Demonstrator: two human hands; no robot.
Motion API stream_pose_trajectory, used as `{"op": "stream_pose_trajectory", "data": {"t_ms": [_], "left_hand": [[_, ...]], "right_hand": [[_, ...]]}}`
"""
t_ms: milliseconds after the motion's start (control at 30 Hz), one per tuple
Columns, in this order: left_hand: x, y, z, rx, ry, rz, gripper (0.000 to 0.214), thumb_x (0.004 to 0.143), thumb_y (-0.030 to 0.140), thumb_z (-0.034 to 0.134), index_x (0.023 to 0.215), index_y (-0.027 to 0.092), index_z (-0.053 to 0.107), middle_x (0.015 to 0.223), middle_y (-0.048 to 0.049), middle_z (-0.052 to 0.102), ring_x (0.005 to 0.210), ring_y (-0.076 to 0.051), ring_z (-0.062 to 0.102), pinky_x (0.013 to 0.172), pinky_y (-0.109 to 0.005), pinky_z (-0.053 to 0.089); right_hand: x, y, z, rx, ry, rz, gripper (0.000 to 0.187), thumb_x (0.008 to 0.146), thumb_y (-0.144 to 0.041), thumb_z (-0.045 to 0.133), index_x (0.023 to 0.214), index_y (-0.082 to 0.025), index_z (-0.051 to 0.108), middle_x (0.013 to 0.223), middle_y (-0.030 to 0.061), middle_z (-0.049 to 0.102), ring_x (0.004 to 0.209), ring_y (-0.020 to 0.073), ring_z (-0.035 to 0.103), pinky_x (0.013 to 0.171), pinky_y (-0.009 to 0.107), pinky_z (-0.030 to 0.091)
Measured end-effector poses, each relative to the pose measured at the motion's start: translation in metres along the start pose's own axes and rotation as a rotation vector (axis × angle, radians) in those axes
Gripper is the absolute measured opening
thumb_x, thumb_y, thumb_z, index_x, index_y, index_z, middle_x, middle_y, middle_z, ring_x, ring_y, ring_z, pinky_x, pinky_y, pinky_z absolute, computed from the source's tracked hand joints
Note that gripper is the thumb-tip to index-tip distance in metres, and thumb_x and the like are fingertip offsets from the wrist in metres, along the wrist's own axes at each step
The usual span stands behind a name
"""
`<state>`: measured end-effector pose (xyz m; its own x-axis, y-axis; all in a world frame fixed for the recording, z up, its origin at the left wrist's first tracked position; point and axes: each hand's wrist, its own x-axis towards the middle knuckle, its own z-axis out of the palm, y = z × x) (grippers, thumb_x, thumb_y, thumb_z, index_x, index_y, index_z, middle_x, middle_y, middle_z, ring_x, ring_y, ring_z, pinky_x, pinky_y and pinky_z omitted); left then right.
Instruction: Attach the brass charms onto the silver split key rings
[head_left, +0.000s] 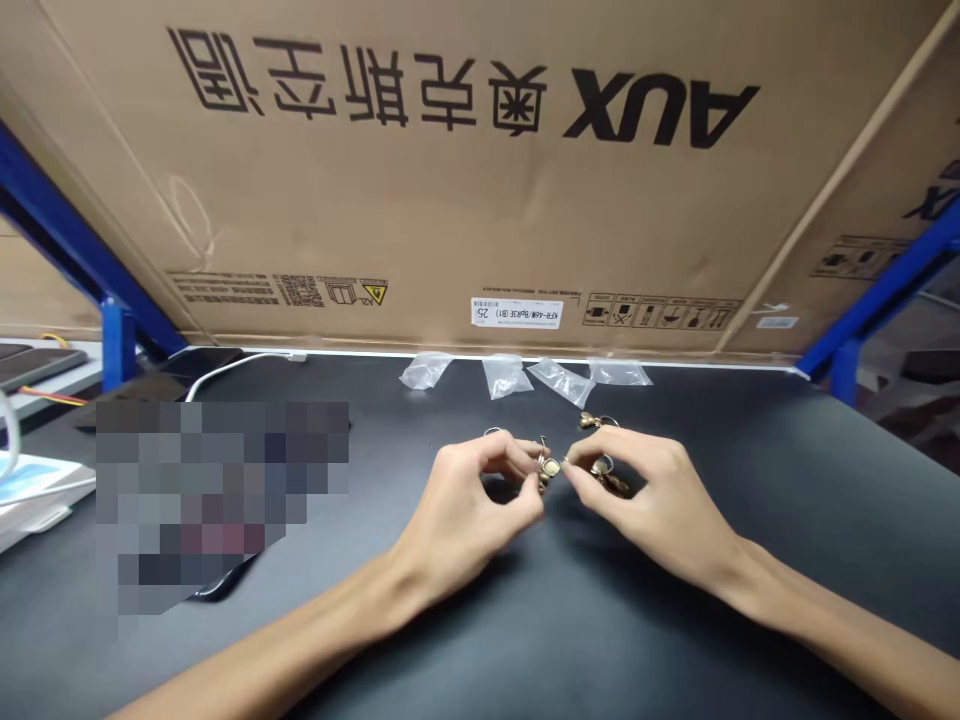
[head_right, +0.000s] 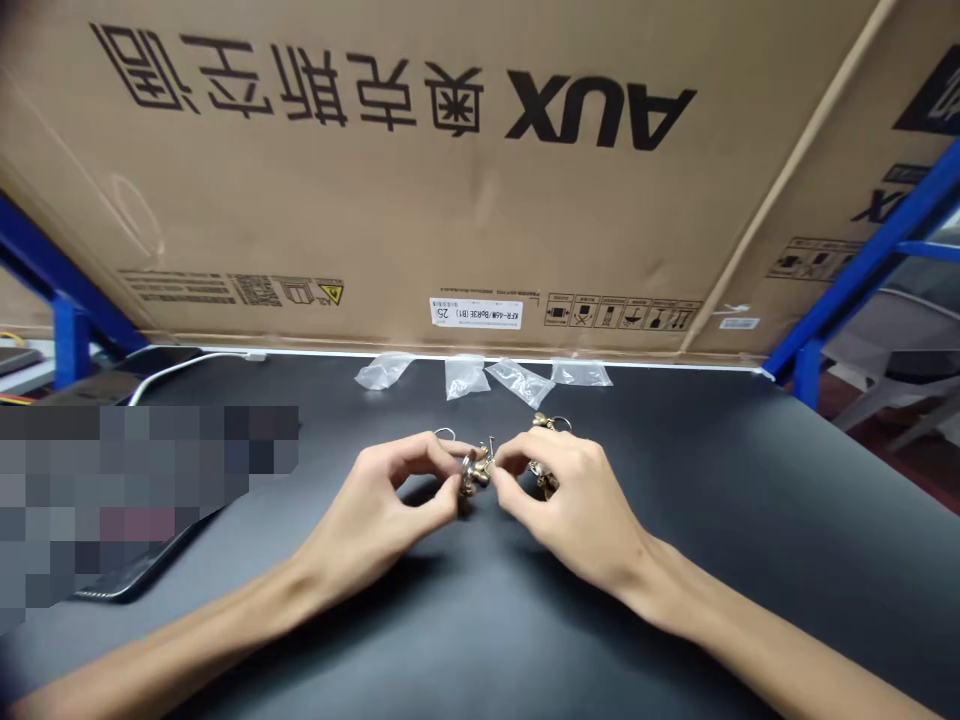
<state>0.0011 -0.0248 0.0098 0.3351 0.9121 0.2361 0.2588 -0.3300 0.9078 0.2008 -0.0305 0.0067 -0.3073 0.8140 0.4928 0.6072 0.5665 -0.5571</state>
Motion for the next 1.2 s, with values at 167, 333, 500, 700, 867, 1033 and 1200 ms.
{"op": "stream_pose_trajectory", "data": {"t_ms": [167, 333, 500, 700, 867, 1033, 1200], "left_hand": [[-0.003, -0.001, 0.004, 0.151, -0.035, 0.109, 0.010, 0.079, 0.012, 0.059, 0.073, 0.019, 0.060, 0.084, -0.0021, 0.074, 0.088, -0.019, 0.070, 0.085, -0.029, 0.052], [-0.004, -0.002, 0.002, 0.183, -0.033, 0.148, 0.010, 0.080, 0.012, 0.058, 0.074, 0.020, 0.062, 0.081, -0.0012, 0.074, 0.091, -0.020, 0.070, 0.085, -0.030, 0.052], [-0.002, 0.003, 0.000, -0.030, 0.019, -0.033, 0.010, 0.083, 0.023, 0.062, 0.074, 0.018, 0.064, 0.088, -0.0035, 0.075, 0.090, -0.020, 0.069, 0.084, -0.030, 0.052], [0.008, -0.002, -0.009, -0.266, 0.128, -0.124, 0.018, 0.080, 0.034, 0.071, 0.075, 0.017, 0.066, 0.097, -0.0078, 0.076, 0.093, -0.022, 0.072, 0.082, -0.030, 0.057], [0.014, -0.006, -0.014, -0.304, 0.166, -0.161, 0.021, 0.075, 0.035, 0.075, 0.074, 0.015, 0.067, 0.099, -0.0104, 0.077, 0.100, -0.025, 0.071, 0.089, -0.035, 0.056], [0.015, -0.006, -0.014, -0.331, 0.155, -0.184, 0.022, 0.074, 0.036, 0.075, 0.072, 0.015, 0.066, 0.101, -0.0111, 0.077, 0.095, -0.026, 0.072, 0.088, -0.037, 0.057], [0.015, -0.005, -0.013, -0.334, 0.130, -0.193, 0.022, 0.074, 0.035, 0.075, 0.071, 0.015, 0.067, 0.098, -0.0108, 0.077, 0.094, -0.025, 0.072, 0.085, -0.034, 0.057]], "right_hand": [[-0.004, -0.001, 0.002, -0.028, -0.030, -0.127, 0.008, 0.091, -0.020, 0.062, 0.090, -0.022, 0.070, 0.088, 0.0005, 0.073, 0.079, 0.0155, 0.066, 0.075, 0.028, 0.051], [-0.007, 0.001, 0.002, -0.202, 0.008, -0.358, 0.013, 0.094, -0.017, 0.058, 0.098, -0.019, 0.070, 0.092, 0.0051, 0.072, 0.079, 0.0167, 0.064, 0.074, 0.031, 0.050], [-0.007, -0.001, 0.002, -0.501, 0.003, -0.639, 0.022, 0.093, -0.006, 0.052, 0.102, -0.013, 0.071, 0.089, 0.0086, 0.073, 0.080, 0.0189, 0.065, 0.074, 0.034, 0.051], [-0.002, 0.015, 0.002, -0.450, 0.049, -0.407, 0.024, 0.096, -0.021, 0.055, 0.116, -0.017, 0.067, 0.103, 0.0076, 0.074, 0.089, 0.0198, 0.067, 0.086, 0.038, 0.050], [0.001, 0.027, 0.005, -0.425, -0.209, -0.362, 0.022, 0.099, -0.022, 0.052, 0.113, -0.020, 0.068, 0.106, 0.0057, 0.074, 0.100, 0.0204, 0.065, 0.095, 0.041, 0.045], [0.000, 0.024, 0.003, -0.437, -0.180, -0.346, 0.018, 0.097, -0.024, 0.054, 0.099, -0.020, 0.072, 0.091, 0.0035, 0.075, 0.091, 0.0190, 0.066, 0.097, 0.042, 0.041], [0.000, 0.028, -0.001, -0.486, -0.190, -0.358, 0.018, 0.097, -0.025, 0.054, 0.101, -0.019, 0.071, 0.089, 0.0039, 0.074, 0.087, 0.0185, 0.066, 0.095, 0.041, 0.041]]}}
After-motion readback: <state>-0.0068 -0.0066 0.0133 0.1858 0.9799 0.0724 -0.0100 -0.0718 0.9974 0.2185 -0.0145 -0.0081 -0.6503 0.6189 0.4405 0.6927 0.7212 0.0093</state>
